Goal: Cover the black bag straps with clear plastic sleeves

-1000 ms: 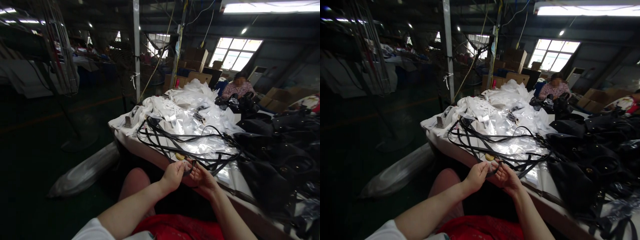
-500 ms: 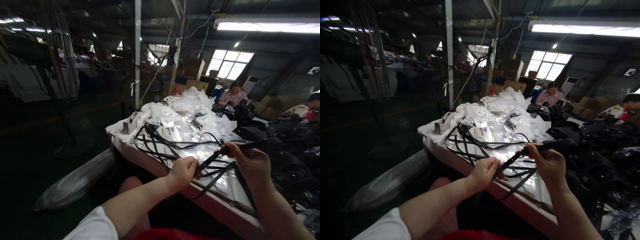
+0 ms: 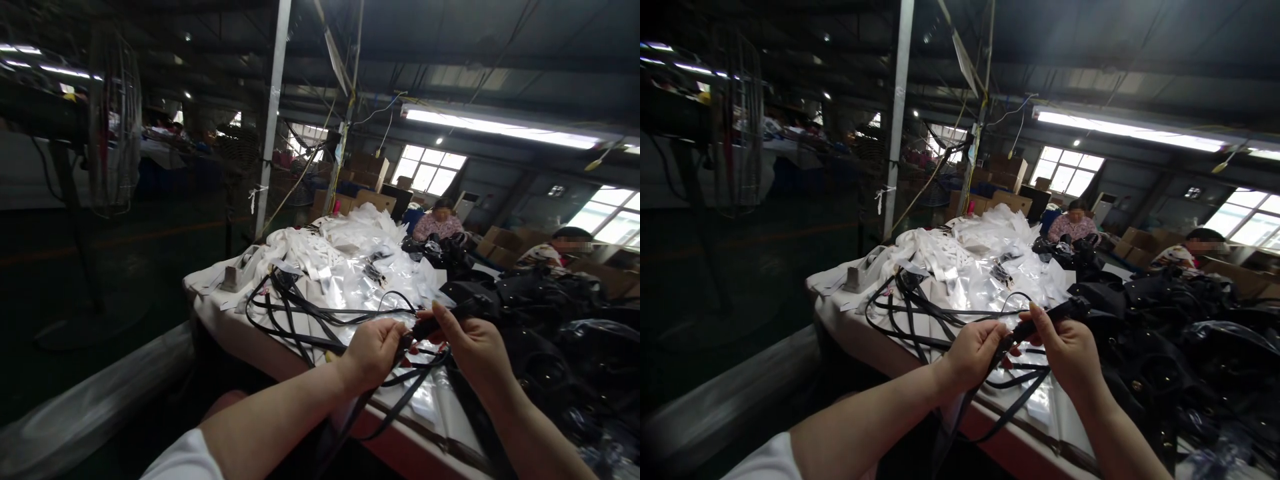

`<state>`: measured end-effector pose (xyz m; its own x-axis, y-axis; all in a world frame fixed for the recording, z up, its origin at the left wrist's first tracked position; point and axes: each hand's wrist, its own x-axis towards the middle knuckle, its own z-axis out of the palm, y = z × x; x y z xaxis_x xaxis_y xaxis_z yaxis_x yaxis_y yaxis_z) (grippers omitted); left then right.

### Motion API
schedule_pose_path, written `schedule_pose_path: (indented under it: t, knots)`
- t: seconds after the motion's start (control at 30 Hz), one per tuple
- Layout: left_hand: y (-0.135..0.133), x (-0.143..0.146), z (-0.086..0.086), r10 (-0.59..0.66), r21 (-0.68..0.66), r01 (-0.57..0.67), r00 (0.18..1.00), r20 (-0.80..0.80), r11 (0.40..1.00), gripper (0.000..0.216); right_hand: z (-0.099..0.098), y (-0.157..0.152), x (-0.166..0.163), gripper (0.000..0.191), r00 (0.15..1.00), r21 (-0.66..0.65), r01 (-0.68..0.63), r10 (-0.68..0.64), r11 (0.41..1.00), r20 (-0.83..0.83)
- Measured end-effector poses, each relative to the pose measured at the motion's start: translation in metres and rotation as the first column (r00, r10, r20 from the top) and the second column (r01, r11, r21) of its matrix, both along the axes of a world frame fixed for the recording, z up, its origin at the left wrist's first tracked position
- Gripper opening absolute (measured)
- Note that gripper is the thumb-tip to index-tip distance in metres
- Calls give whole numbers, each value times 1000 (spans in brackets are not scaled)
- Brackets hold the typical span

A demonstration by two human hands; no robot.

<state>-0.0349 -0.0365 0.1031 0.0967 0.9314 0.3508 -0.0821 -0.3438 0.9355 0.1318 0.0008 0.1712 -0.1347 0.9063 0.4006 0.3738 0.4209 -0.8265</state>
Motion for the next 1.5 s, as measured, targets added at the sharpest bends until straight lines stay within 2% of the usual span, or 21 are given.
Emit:
schedule_pose_path:
  t: [0.13, 0.23, 0.33, 0.43, 0.57, 0.7, 0.87, 0.97, 1.1, 1.27, 1.4, 1.5]
  knots:
    - [1, -1, -4, -52, -44, 58, 990, 132, 997, 55, -6, 3, 0, 61, 995, -94, 6, 3, 996, 104]
    - [2, 0, -5, -153, -90, 172, 970, 189, 981, 58, -5, 5, -1, 65, 990, -78, -24, 34, 997, 134]
    - [1, 1, -4, -323, -128, 361, 914, 248, 924, 58, -3, 7, 1, 64, 985, -33, -23, 28, 999, 168]
    - [-1, -1, -3, -447, -193, 512, 843, 298, 837, 60, -1, 11, 3, 62, 971, -16, -2, 5, 1000, 237]
    - [-2, -3, -8, -526, -307, 586, 810, 260, 750, 64, 3, 11, 5, 60, 975, 18, 11, -15, 1000, 223]
    - [-3, -4, -14, -543, -361, 596, 803, 246, 717, 61, 8, 6, 5, 57, 977, 19, 18, -22, 1000, 211]
    - [-6, -8, -6, -509, -365, 558, 829, 229, 745, 55, 1, -4, 0, 58, 976, -125, -52, 77, 991, 202]
    - [-7, -11, 0, -502, -338, 540, 842, 200, 771, 52, -6, -10, -8, 57, 982, -155, -83, 108, 984, 158]
    - [-6, -12, -3, -467, -302, 492, 870, 156, 816, 54, -12, -10, -8, 55, 982, -184, -137, 158, 973, 99]
    - [-4, -17, -4, -359, -209, 400, 910, 209, 893, 59, -6, -6, 11, 45, 962, -99, -253, 261, 962, 79]
    - [-3, -23, -1, -405, -194, 450, 884, 232, 871, 60, -1, -11, 23, 38, 920, -23, -383, 383, 924, 82]
    - [-2, -23, 1, -468, -149, 494, 866, 177, 857, 56, -1, -15, 23, 38, 921, -29, -381, 382, 924, 75]
